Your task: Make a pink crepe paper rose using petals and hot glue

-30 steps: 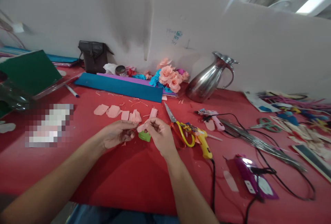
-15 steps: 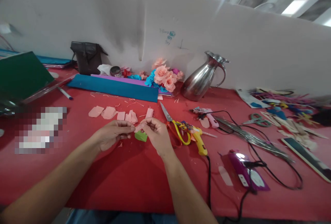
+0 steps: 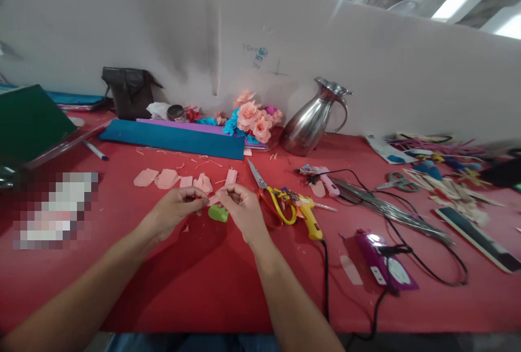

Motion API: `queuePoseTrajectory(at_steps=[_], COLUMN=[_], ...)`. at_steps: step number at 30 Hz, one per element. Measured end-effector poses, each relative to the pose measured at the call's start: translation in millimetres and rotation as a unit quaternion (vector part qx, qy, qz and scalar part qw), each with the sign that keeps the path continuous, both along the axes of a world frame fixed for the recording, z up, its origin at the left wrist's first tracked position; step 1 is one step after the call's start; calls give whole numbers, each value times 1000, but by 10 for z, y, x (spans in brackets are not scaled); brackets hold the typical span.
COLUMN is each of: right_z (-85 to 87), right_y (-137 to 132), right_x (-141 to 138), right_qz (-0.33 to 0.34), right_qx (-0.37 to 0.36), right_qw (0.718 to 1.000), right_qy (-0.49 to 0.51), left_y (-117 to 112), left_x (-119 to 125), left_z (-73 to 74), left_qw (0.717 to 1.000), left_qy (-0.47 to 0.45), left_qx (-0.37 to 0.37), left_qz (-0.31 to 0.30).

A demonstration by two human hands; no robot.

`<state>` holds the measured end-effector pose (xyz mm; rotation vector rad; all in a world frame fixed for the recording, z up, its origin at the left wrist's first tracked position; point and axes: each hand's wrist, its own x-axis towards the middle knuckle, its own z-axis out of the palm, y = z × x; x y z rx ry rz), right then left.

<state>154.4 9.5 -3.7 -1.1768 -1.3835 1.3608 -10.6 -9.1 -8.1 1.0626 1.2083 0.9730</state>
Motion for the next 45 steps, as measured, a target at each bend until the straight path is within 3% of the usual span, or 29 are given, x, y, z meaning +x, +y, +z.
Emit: queuePoseTrajectory(at_steps=[19,35,45], right_z=[-30,-56,-7], right_y=[6,7,-2], right_x=[-7,-13,-17], right_qz=[-8,-3,27], right_qx=[-8,-17,-25], right_qw=[1000,1000,999], right_qy=[-11,1,3], left_y=[-14,-8,-25], left_x=[4,-24,0], left_z=[21,40,71], left_qw=[998,1000,1000], left_qy=[59,8,24], left_qx=[32,-20,-4], left_qz=[-8,1,-16])
